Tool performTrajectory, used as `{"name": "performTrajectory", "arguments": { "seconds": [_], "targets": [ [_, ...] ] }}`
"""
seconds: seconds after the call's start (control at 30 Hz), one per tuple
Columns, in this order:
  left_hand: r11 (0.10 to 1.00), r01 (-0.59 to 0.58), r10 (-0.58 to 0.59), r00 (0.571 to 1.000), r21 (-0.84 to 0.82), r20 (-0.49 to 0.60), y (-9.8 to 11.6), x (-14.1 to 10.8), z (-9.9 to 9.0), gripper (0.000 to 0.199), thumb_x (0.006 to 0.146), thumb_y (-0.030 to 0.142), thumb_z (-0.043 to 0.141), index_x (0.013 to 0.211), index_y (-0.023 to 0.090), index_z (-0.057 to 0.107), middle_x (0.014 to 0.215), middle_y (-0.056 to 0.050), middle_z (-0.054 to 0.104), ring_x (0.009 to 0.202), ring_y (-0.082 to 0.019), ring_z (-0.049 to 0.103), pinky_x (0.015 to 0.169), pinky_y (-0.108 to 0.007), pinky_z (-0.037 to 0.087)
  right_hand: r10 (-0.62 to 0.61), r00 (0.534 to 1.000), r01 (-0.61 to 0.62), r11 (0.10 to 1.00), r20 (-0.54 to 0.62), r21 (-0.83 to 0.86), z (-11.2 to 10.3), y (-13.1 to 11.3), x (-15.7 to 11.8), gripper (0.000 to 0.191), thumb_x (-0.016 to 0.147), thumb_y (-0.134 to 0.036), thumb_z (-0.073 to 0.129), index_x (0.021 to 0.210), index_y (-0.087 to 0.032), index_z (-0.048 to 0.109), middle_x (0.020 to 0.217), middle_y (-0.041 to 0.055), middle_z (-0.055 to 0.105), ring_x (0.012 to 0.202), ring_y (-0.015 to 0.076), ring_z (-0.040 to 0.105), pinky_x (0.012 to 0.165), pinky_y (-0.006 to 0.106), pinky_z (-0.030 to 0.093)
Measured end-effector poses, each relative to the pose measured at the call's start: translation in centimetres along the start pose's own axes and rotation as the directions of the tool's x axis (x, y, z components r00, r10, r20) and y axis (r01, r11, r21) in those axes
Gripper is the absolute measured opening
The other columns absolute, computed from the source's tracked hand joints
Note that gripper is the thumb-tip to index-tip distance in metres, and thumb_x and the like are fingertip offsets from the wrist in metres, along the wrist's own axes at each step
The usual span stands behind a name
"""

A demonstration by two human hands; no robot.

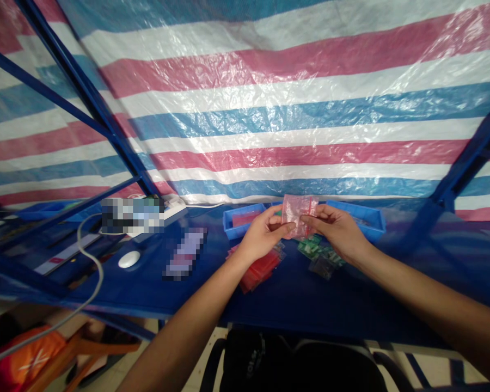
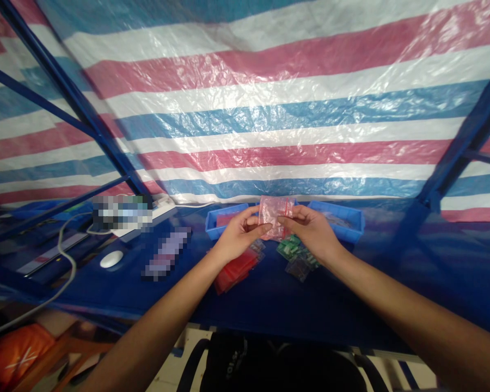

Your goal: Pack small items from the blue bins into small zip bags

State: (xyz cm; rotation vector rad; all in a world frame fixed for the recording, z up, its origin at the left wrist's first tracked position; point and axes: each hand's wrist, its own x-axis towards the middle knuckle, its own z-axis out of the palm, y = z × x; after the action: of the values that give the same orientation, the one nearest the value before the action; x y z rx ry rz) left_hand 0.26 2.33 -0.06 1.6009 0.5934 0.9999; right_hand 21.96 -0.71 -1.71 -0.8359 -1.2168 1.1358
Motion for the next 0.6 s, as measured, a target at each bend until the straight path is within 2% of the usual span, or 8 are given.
{"name": "performTrajectory", "arguments": {
  "seconds": [0.13,0.27,0.47,0.6],
  "targets": [
    [0.999,0.0,0.0,1.0,0.043,0.0,-0.1,-0.1,-0.12,0.073,0.086,0.045,0.086,0.147,0.018,0.057,0.102,-0.007,0.081,0.085,-0.021,0.076,0.082,-0.03,0.057,0.004,0.999,-0.005,1.0,0.037,0.023,0.06,-0.02,0.06,0.038,0.075,-0.041,0.096,0.105,-0.027,0.078,0.115,0.0034,0.083,0.104,0.0269,0.078,0.096,0.04,0.061],
    [0.998,0.012,-0.013,1.0,0.054,0.017,-0.18,-0.23,-0.26,0.078,0.088,0.049,0.083,0.154,0.021,0.052,0.107,-0.008,0.081,0.086,-0.021,0.076,0.081,-0.03,0.056,0.009,0.998,-0.009,1.0,0.062,0.003,0.23,-0.21,0.01,0.04,0.074,-0.037,0.097,0.108,-0.027,0.079,0.117,0.0037,0.083,0.107,0.0281,0.077,0.101,0.042,0.06],
    [1.0,0.024,-0.024,1.0,0.012,0.0,0.18,-0.34,-0.08,0.081,0.087,0.045,0.085,0.156,0.021,0.049,0.108,-0.009,0.081,0.087,-0.021,0.077,0.082,-0.031,0.058,0.0,1.0,-0.001,1.0,0.029,0.006,0.11,0.12,0.08,0.041,0.075,-0.036,0.097,0.111,-0.027,0.079,0.119,0.005,0.083,0.111,0.0297,0.076,0.103,0.044,0.059],
    [1.0,0.009,-0.009,1.0,-0.023,0.015,0.55,-0.39,0.29,0.082,0.084,0.041,0.088,0.154,0.022,0.051,0.109,-0.01,0.082,0.093,-0.025,0.079,0.087,-0.036,0.061,-0.003,1.0,0.003,1.0,0.027,-0.001,0.27,-0.26,-0.02,0.043,0.075,-0.04,0.096,0.112,-0.027,0.078,0.117,0.0052,0.083,0.114,0.0305,0.076,0.103,0.045,0.059]
  ]
}}
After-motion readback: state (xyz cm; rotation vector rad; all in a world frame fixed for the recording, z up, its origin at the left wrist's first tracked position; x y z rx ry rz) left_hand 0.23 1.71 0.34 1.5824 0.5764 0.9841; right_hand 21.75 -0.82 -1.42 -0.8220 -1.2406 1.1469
